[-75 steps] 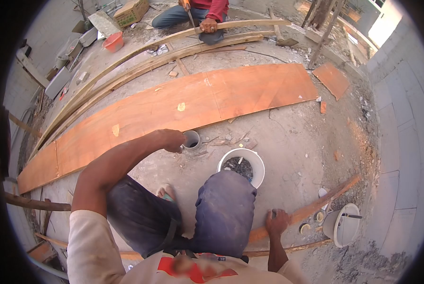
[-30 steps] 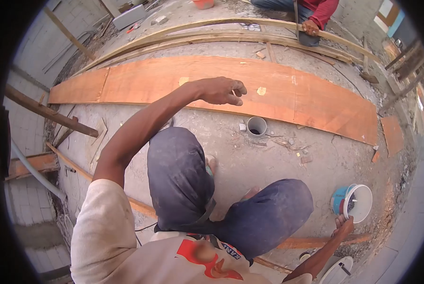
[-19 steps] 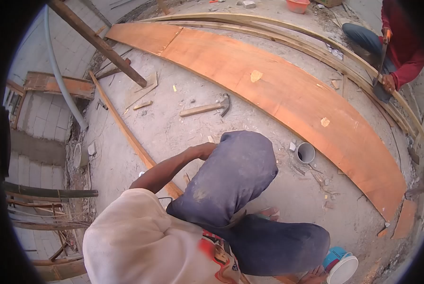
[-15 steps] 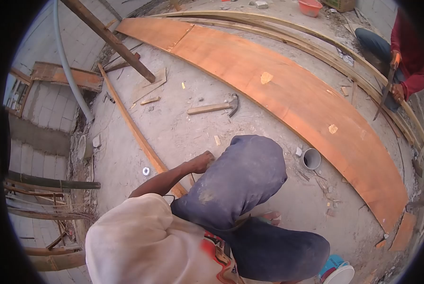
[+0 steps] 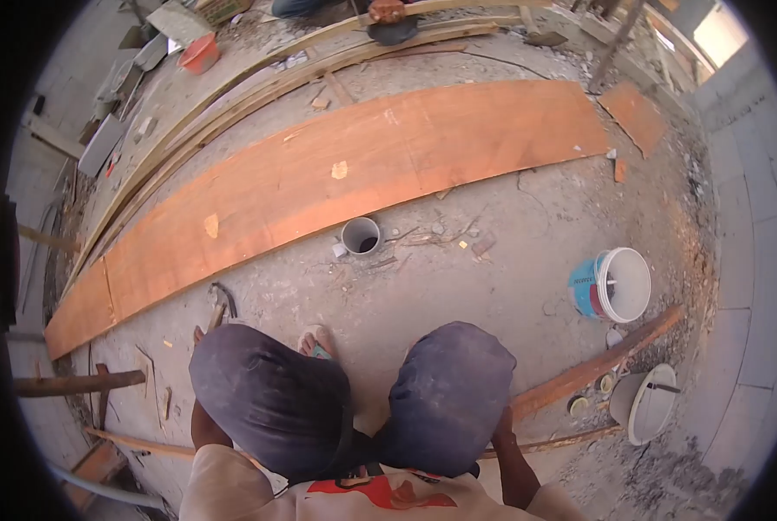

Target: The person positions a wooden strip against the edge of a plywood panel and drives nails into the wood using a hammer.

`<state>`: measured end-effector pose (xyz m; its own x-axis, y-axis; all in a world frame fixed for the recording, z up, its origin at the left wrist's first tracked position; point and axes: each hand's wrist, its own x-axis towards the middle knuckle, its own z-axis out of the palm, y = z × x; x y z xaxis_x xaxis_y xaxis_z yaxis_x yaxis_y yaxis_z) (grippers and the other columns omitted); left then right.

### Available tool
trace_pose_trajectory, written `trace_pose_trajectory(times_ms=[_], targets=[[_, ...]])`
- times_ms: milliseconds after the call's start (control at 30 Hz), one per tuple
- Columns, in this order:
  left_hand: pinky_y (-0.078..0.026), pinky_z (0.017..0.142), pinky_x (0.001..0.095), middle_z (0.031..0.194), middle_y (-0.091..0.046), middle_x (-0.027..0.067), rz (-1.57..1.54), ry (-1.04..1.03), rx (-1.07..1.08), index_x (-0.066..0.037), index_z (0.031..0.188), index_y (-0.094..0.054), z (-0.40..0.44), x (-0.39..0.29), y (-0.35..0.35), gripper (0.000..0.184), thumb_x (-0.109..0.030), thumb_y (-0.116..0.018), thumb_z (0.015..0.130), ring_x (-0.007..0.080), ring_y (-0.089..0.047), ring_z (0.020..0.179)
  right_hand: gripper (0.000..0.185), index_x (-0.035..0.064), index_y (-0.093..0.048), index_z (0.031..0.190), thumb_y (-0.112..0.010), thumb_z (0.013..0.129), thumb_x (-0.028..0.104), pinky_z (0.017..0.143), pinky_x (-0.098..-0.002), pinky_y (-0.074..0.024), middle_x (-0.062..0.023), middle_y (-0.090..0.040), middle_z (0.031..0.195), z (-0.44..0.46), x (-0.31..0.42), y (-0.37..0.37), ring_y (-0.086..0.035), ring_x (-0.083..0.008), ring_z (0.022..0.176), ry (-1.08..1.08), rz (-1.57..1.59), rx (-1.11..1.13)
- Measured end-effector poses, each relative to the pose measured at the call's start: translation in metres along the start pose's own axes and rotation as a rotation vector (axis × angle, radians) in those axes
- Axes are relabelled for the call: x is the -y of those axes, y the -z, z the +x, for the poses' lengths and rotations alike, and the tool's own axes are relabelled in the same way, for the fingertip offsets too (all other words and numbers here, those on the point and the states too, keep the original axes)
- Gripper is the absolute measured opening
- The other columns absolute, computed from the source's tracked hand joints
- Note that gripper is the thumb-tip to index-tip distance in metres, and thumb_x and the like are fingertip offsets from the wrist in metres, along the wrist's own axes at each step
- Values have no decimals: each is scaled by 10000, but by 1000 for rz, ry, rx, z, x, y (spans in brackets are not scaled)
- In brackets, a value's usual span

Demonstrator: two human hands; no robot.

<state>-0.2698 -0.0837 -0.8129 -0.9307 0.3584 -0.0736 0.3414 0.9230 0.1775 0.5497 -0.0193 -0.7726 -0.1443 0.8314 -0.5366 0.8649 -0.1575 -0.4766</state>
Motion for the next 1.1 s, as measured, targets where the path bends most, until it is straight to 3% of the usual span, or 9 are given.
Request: trace_pose_trajectory(times_ms=[200,300,367,467,700,767,867,967,1100], targets=[[-447,1119,527,1473,-495,237,63,29,42,-4,1535,-404,38,-41,0,796,-184,-830,886,431,-484,1372,367,71,-675,1136,-731,863,310,915,-510,-534,-168,-675,971,19,6,-29,-672,-389,1025,-4,269,-296],[-456,1099,513,1437,-518,227,61,42,47,-6,1524,-420,38,-40,3,766,-184,-821,897,410,-504,1345,403,88,-677,1189,-733,874,333,919,-517,-543,-155,-715,1027,20,48,14,-688,-381,1058,6,-26,-249],[-462,1086,504,1413,-533,220,48,48,43,-7,1516,-430,40,-40,11,745,-185,-816,904,397,-518,1326,448,116,-647,1289,-713,910,346,955,-508,-541,-143,-741,1156,18,83,43,-699,-366,1114,-14,19,-49],[-472,1067,490,1377,-556,209,13,61,52,-9,1505,-446,36,-37,13,715,-185,-807,914,376,-538,1298,450,132,-648,1320,-702,936,361,970,-501,-541,-129,-746,1225,18,74,37,-695,-341,1167,-61,55,-41],[-493,1021,458,1293,-609,185,-134,65,64,-13,1479,-482,9,-19,30,645,-187,-788,938,328,-586,1234,436,116,-669,1302,-703,948,367,946,-483,-552,-141,-747,1190,19,83,42,-702,-356,1140,-178,30,44],[-499,1008,449,1269,-624,178,-223,74,83,-15,1472,-493,-15,-13,37,626,-187,-782,945,315,-599,1215,371,104,-682,1287,-696,975,304,925,-486,-562,-144,-756,1156,24,71,30,-716,-355,1103,-20,-78,-32],[-509,989,435,1234,-647,167,-374,132,195,-16,1461,-508,-68,-9,50,596,-188,-774,955,294,-619,1188,335,76,-696,1267,-702,989,262,922,-486,-564,-153,-764,1117,38,57,5,-734,-335,1068,181,85,-335],[-518,969,421,1198,-669,156,-488,196,399,-18,1450,-524,-129,-37,81,567,-188,-765,966,274,-640,1160,307,34,-697,1240,-694,1014,241,896,-450,-576,-183,-764,1062,45,113,50,-751,-297,998,-116,436,-145],[-530,943,403,1150,-700,142,-561,204,658,-21,1435,-545,-184,-92,119,529,-189,-754,980,246,-667,1123,287,27,-694,1209,-694,1006,229,856,-445,-574,-175,-753,1030,76,135,32,-741,-290,949,-21,466,-110]])
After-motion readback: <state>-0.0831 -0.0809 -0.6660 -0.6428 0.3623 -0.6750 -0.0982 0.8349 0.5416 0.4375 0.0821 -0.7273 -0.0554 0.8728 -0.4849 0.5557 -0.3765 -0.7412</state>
